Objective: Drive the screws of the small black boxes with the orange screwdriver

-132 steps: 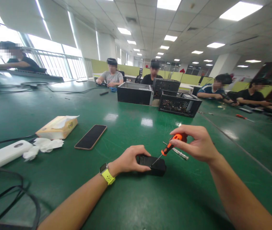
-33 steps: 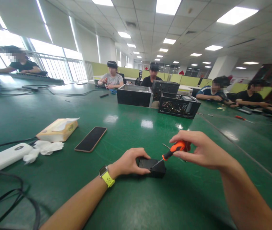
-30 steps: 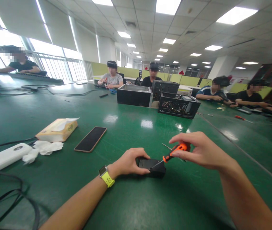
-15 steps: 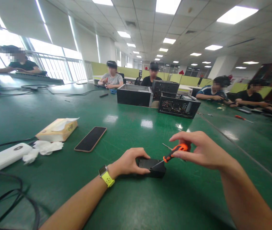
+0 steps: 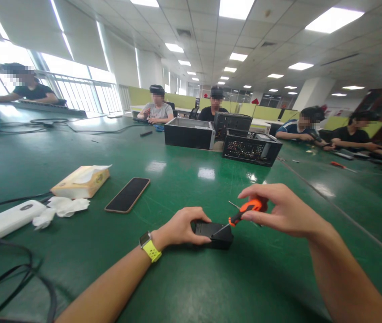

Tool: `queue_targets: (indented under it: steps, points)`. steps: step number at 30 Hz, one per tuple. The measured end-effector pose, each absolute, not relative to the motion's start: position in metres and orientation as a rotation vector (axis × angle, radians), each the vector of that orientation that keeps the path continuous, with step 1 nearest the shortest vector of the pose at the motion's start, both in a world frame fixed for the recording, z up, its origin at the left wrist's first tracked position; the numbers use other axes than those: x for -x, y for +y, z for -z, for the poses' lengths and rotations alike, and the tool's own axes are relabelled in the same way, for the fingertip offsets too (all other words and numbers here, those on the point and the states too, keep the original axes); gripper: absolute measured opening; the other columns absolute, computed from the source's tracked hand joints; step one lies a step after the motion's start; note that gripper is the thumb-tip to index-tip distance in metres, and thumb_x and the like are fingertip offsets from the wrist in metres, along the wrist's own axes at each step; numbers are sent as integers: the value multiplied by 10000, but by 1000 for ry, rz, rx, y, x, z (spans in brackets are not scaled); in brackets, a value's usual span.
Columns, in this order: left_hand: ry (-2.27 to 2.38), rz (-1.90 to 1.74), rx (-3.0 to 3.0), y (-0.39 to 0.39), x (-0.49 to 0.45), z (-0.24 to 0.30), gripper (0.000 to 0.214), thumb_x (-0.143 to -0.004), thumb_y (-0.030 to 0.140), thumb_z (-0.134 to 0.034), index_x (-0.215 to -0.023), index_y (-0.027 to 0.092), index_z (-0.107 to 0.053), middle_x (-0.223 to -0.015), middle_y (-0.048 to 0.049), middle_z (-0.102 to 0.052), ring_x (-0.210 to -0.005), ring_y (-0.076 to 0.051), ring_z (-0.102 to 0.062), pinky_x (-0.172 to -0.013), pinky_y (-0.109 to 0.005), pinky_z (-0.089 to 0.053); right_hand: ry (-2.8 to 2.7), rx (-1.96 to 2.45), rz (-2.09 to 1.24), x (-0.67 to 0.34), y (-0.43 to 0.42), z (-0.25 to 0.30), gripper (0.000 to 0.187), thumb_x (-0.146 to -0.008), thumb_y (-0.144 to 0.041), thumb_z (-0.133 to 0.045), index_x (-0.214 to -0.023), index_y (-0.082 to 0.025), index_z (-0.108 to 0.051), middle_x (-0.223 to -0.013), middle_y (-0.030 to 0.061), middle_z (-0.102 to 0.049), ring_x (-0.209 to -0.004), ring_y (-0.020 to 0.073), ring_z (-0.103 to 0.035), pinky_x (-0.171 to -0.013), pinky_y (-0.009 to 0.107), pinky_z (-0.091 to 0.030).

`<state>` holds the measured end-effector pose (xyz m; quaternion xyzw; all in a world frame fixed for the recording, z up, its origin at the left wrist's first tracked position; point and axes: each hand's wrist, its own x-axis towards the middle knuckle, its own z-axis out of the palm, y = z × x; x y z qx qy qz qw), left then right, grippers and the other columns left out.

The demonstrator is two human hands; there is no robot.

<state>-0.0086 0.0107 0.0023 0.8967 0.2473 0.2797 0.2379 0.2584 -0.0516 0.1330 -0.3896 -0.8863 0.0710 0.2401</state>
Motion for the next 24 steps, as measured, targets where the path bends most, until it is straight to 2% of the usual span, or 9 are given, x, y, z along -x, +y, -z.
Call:
queue_targets:
  steps: [4, 7, 13, 18, 24]
  points:
    - [680, -763, -2461, 11, 9, -2, 404, -711, 419, -821, -1014, 176, -707, -871, -27, -666, -779, -186, -605, -698, -265, -427, -2448, 1133, -183, -256, -51, -131, 285, -893, -457, -623, -985, -203, -713, -612, -35, -617, -527, 96, -526, -534, 229, -356]
    - [685, -766, -2460, 10, 8, -2, 400, -710, 413, -823, -1010, 174, -708, -863, -25, -664, -773, -185, -605, -691, -263, -426, -2441, 1165, -200, -256, -50, -132, 295, -925, -449, -576, -1014, -207, -718, -630, -31, -641, -533, 94, -535, -541, 231, -359]
    - [690, -776, -2463, 11, 8, -2, 399, -696, 402, -833, -993, 164, -710, -846, -24, -662, -758, -183, -605, -691, -267, -429, -2264, 1205, -351, -284, -23, -123, 296, -875, -458, -627, -950, -189, -726, -760, 27, -696, -599, 130, -570, -542, 242, -409]
    - [689, -775, -2458, 11, 8, -2, 409, -696, 411, -828, -995, 164, -698, -877, -33, -675, -782, -190, -618, -706, -270, -444, -1862, 1404, -399, -326, 38, -68, 410, -803, -532, -647, -988, -171, -702, -783, 48, -706, -637, 175, -614, -605, 296, -485]
    - [700, -729, -2450, 10, 9, -3, 403, -715, 420, -799, -1018, 185, -675, -941, -39, -677, -838, -205, -625, -733, -273, -460, -1807, 1541, -385, -357, 65, 0, 351, -748, -470, -659, -893, -153, -701, -839, 91, -738, -726, 226, -665, -687, 354, -525]
